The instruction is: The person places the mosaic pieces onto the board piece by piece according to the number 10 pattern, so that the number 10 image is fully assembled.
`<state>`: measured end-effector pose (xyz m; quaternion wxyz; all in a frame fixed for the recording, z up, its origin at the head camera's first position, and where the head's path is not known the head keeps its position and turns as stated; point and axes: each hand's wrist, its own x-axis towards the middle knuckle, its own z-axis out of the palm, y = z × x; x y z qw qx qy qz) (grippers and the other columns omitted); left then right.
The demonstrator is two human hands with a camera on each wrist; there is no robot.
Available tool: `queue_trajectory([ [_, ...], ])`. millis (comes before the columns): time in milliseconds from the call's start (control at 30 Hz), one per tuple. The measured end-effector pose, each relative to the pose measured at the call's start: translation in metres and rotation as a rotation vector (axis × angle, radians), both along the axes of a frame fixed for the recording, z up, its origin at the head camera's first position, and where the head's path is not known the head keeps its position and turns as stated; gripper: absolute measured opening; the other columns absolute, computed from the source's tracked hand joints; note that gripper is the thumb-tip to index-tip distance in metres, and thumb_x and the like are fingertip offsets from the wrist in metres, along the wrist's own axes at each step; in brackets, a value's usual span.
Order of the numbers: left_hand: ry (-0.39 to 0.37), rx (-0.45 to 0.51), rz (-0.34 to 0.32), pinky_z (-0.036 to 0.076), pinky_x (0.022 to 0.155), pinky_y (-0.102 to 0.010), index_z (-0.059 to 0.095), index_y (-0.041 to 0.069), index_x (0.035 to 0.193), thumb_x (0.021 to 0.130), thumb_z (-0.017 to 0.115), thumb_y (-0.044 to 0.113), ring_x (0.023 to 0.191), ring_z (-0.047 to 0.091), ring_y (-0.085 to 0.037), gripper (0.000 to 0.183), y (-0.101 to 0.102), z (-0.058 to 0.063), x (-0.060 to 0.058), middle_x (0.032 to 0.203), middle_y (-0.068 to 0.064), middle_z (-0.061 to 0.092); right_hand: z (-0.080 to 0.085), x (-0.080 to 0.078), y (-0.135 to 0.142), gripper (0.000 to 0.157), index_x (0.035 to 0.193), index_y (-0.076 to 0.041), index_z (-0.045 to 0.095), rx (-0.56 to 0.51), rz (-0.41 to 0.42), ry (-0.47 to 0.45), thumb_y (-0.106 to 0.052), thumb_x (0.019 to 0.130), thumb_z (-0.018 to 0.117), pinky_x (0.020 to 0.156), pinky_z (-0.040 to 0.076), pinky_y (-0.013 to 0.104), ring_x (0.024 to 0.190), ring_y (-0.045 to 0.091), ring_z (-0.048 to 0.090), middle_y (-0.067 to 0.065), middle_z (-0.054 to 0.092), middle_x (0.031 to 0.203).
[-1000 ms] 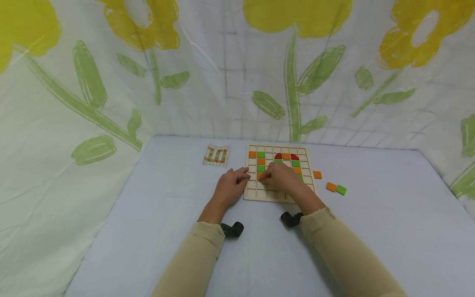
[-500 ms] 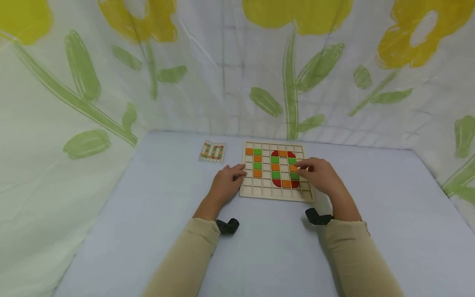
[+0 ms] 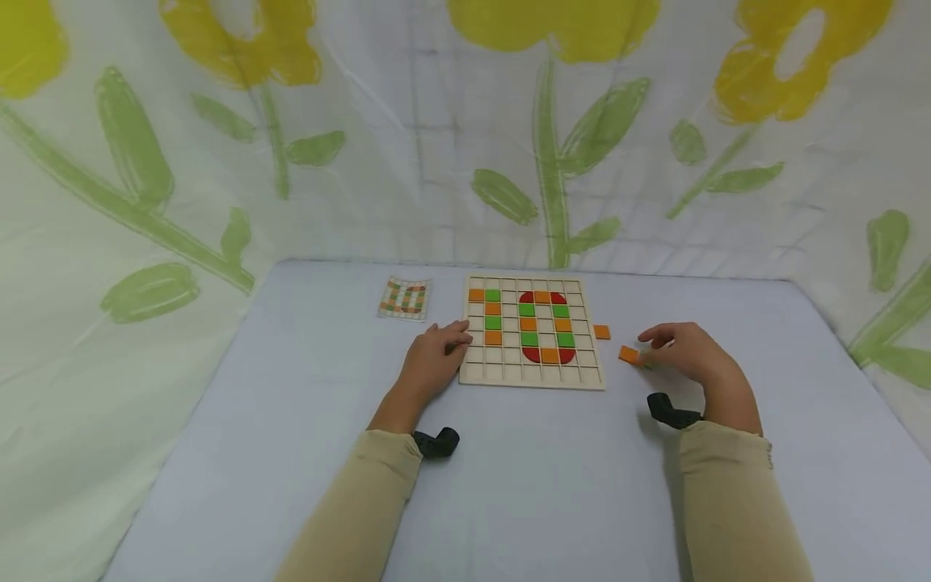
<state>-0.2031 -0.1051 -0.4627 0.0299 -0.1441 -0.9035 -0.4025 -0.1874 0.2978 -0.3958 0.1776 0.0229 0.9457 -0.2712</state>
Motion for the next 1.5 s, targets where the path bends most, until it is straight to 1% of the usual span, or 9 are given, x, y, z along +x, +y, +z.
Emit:
queue_trajectory([
  [167,-0.003,-0.001,0.006,0.025,0.123,-0.037,0.073,0.012,0.116,0.098,0.061,0.018,0.133,0.052,-0.016,0.023,-0.009,-0.001,0.002,0.14,0.005,0.058,-0.013,-0.002,0.0,0.054,0.127,-0.011,0.063,-0.033,0.004,-0.031,-0.037,0.082,0.077,0.092,0.047,0.051,0.114,0.035,0.051,0.022,0.054,0.128],
  [533,-0.01,-0.006,0.019,0.025,0.123,-0.037,0.073,0.012,0.117,0.098,0.06,0.017,0.134,0.051,-0.016,0.023,-0.015,-0.001,0.005,0.14,0.005,0.058,-0.015,-0.004,0.0,0.04,0.103,-0.005,0.064,-0.027,-0.038,0.007,-0.036,0.082,0.078,0.075,0.044,0.034,0.097,0.027,0.053,0.01,0.064,0.102],
  [633,-0.004,0.015,0.013,0.025,0.123,-0.037,0.073,0.011,0.116,0.098,0.061,0.016,0.133,0.052,-0.015,0.023,-0.013,-0.001,0.004,0.139,0.004,0.059,-0.011,-0.006,-0.002,0.035,0.102,-0.007,0.065,-0.037,-0.076,0.05,-0.035,0.084,0.075,0.074,0.043,0.033,0.095,0.027,0.052,0.009,0.064,0.101],
  [800,0.011,0.019,0.009,0.026,0.122,-0.038,0.074,0.011,0.115,0.097,0.061,0.015,0.133,0.052,-0.017,0.022,-0.011,0.0,0.002,0.138,0.002,0.06,0.001,-0.012,-0.024,0.033,0.112,-0.009,0.069,-0.114,-0.111,0.183,-0.033,0.089,0.071,0.078,0.045,0.034,0.1,0.027,0.056,0.014,0.066,0.113],
  [933,0.014,0.02,0.007,0.025,0.122,-0.037,0.074,0.01,0.115,0.097,0.061,0.014,0.133,0.053,-0.017,0.022,-0.008,0.001,0.002,0.138,0.002,0.06,0.007,-0.018,-0.062,0.028,0.114,-0.011,0.072,-0.172,-0.056,0.213,-0.027,0.091,0.069,0.07,0.048,0.031,0.096,0.027,0.056,0.014,0.067,0.111],
  [1100,0.001,0.022,0.011,0.026,0.122,-0.037,0.074,0.01,0.114,0.097,0.061,0.014,0.132,0.053,-0.016,0.022,-0.004,0.0,0.003,0.138,0.003,0.06,0.002,-0.022,-0.114,0.02,0.107,-0.013,0.076,-0.211,0.101,0.266,-0.022,0.09,0.07,0.063,0.048,0.031,0.085,0.024,0.053,0.009,0.065,0.106],
  [1167,-0.001,0.015,0.01,0.026,0.122,-0.037,0.074,0.011,0.114,0.096,0.062,0.014,0.132,0.053,-0.016,0.022,-0.003,0.0,0.003,0.137,0.003,0.061,-0.001,-0.024,-0.132,0.017,0.105,-0.015,0.077,-0.209,0.165,0.291,-0.02,0.09,0.071,0.065,0.048,0.031,0.082,0.022,0.054,0.006,0.066,0.108],
  [1333,0.017,0.01,0.007,0.027,0.122,-0.04,0.074,0.01,0.113,0.096,0.062,0.014,0.131,0.054,-0.018,0.021,0.0,0.001,0.003,0.137,0.002,0.061,-0.006,-0.023,-0.169,0.018,0.107,-0.017,0.077,-0.18,0.245,0.272,-0.018,0.09,0.071,0.069,0.052,0.032,0.082,0.02,0.058,0.002,0.07,0.104],
  [1500,0.009,0.005,-0.003,0.028,0.121,-0.042,0.075,0.011,0.111,0.096,0.062,0.015,0.132,0.054,-0.019,0.02,0.003,0.0,0.006,0.137,0.003,0.061,-0.014,-0.016,-0.189,0.02,0.108,-0.015,0.074,-0.131,0.321,0.258,-0.018,0.088,0.073,0.072,0.051,0.032,0.082,0.017,0.057,0.0,0.069,0.094],
])
